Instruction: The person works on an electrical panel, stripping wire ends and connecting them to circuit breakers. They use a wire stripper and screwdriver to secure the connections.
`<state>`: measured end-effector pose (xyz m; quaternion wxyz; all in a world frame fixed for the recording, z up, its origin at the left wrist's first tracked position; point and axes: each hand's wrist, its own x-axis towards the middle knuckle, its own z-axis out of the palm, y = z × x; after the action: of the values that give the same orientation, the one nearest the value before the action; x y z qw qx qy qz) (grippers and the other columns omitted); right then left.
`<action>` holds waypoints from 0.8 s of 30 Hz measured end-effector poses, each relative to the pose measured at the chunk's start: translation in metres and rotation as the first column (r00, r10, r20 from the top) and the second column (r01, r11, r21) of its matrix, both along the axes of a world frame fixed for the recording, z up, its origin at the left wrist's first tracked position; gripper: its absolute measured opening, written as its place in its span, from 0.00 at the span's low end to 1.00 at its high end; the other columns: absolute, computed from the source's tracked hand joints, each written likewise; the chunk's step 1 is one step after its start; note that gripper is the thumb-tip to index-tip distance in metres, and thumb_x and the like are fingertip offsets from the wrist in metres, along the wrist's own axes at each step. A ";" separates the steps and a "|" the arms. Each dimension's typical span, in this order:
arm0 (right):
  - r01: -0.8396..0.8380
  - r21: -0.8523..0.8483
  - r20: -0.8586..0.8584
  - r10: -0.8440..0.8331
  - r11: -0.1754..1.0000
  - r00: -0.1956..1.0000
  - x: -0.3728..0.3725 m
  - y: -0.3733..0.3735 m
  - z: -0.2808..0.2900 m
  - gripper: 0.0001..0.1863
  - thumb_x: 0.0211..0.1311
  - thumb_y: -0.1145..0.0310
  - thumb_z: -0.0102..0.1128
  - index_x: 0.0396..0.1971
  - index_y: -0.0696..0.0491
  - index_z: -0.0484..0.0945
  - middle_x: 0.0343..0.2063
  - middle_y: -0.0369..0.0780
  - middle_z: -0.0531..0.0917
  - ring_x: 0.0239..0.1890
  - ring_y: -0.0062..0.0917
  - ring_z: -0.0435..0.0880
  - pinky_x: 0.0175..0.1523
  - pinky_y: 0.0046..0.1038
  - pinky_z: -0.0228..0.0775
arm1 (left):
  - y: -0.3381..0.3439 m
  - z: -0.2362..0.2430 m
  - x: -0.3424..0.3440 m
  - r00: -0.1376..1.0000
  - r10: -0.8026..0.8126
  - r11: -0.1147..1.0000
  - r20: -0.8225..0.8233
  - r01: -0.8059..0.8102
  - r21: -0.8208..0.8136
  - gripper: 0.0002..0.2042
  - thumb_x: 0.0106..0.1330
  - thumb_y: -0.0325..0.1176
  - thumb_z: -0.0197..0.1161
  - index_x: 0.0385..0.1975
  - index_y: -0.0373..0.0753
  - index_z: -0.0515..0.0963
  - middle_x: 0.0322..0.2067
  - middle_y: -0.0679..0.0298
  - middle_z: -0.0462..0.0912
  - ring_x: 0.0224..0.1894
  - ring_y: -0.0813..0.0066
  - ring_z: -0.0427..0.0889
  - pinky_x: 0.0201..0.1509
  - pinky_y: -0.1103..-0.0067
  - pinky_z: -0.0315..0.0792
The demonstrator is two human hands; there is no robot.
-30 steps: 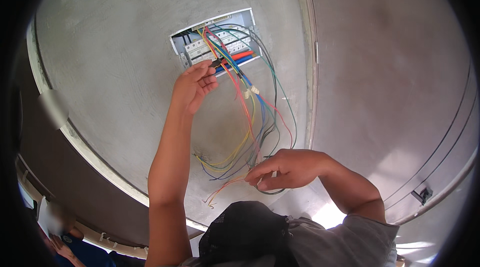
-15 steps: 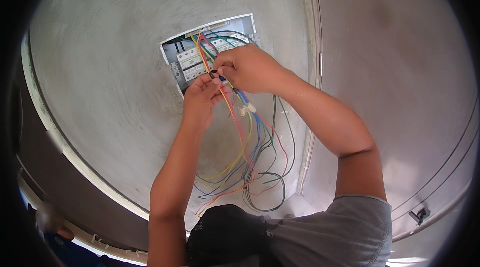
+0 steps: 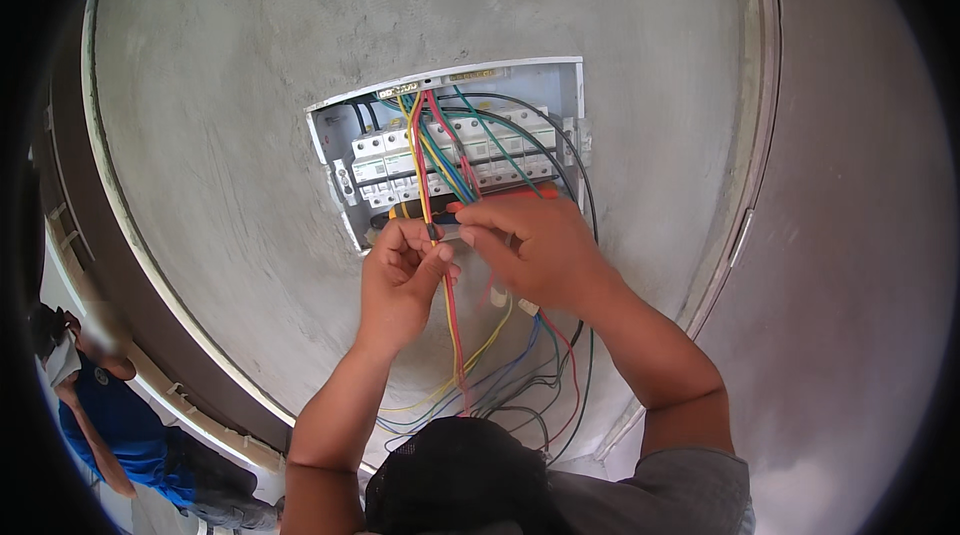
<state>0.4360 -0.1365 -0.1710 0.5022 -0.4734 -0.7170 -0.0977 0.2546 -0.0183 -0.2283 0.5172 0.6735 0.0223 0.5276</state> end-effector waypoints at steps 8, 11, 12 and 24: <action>-0.087 0.110 0.073 0.080 0.990 0.994 0.005 0.006 -0.002 0.10 0.73 0.68 0.74 0.50 0.55 0.91 0.38 0.43 0.95 0.30 0.30 0.93 0.37 0.29 0.83 | -0.015 -0.001 0.007 0.964 0.266 0.959 -0.024 -0.262 0.108 0.06 0.82 0.23 0.68 0.50 0.37 0.76 0.38 0.68 0.84 0.36 0.82 0.83 0.41 0.80 0.80; -0.083 0.013 -0.004 0.083 0.996 0.997 0.001 -0.001 0.001 0.11 0.73 0.67 0.74 0.50 0.55 0.91 0.40 0.43 0.95 0.31 0.30 0.93 0.38 0.30 0.83 | -0.022 0.004 0.003 0.981 0.194 0.981 -0.019 -0.194 0.031 0.05 0.85 0.28 0.66 0.49 0.37 0.76 0.36 0.69 0.83 0.34 0.82 0.82 0.38 0.80 0.79; -0.079 -0.027 -0.038 0.078 0.996 0.996 -0.002 -0.003 0.003 0.11 0.74 0.67 0.74 0.50 0.55 0.91 0.41 0.43 0.95 0.31 0.30 0.93 0.38 0.30 0.83 | -0.025 0.006 0.000 0.990 0.140 0.990 -0.006 -0.140 -0.007 0.06 0.86 0.30 0.65 0.48 0.37 0.76 0.35 0.69 0.82 0.33 0.81 0.81 0.37 0.80 0.78; 0.006 0.106 0.268 -0.035 0.994 0.963 -0.049 0.000 0.053 0.12 0.75 0.61 0.74 0.48 0.52 0.91 0.33 0.40 0.91 0.29 0.33 0.88 0.38 0.33 0.78 | -0.008 0.017 -0.074 0.791 -0.535 0.590 0.297 0.602 -0.538 0.21 0.92 0.56 0.50 0.36 0.49 0.73 0.21 0.76 0.61 0.19 0.83 0.56 0.20 0.80 0.53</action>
<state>0.3873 -0.1364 -0.1183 0.4230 -0.4362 -0.7676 -0.2037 0.1810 -0.0261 -0.2113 0.8461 0.4134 -0.0527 0.3322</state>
